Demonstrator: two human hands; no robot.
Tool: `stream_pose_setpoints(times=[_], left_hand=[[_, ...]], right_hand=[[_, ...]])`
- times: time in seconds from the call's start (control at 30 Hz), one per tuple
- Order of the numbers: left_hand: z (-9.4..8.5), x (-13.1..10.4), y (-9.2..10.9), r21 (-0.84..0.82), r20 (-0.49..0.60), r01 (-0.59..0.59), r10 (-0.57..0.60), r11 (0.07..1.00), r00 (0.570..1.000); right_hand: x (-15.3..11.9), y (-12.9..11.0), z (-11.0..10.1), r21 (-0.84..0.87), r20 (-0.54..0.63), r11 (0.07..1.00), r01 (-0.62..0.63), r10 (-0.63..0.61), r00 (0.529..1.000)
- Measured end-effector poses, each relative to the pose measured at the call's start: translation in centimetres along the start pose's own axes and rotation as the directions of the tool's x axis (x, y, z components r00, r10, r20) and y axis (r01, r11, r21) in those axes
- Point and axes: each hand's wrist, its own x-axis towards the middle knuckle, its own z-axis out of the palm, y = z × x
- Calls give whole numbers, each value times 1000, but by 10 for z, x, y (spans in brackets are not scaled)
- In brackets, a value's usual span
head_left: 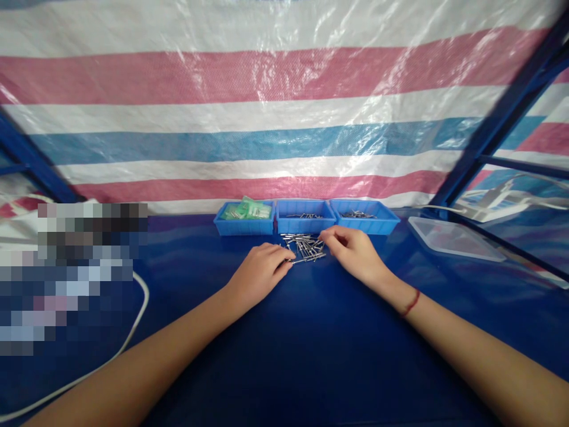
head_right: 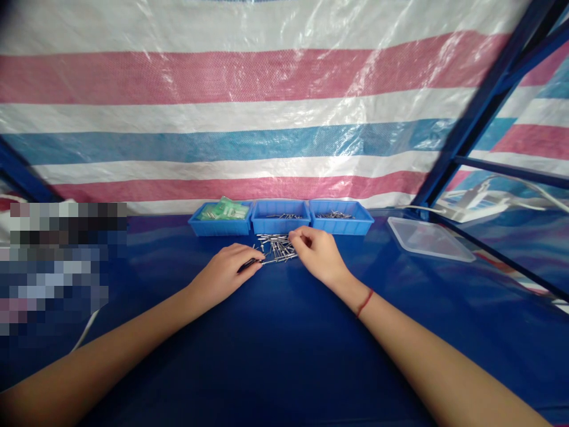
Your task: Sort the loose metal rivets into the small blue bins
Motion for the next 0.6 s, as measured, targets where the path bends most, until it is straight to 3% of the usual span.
stream_pose_setpoints(times=[0.23, 0.47, 0.6], left_hand=[[5, -3, -4, 29, -40, 47, -46, 998, 998], [3, -3, 3, -325, -167, 98, -159, 941, 973], [3, -4, 9, -483, -158, 155, -259, 862, 953]], right_hand=[[-6, -6, 7, -2, 88, 999, 46, -45, 995], [-11, -8, 18, 248, 162, 969, 22, -64, 985], [-15, -19, 21, 419, 175, 908, -10, -70, 982]])
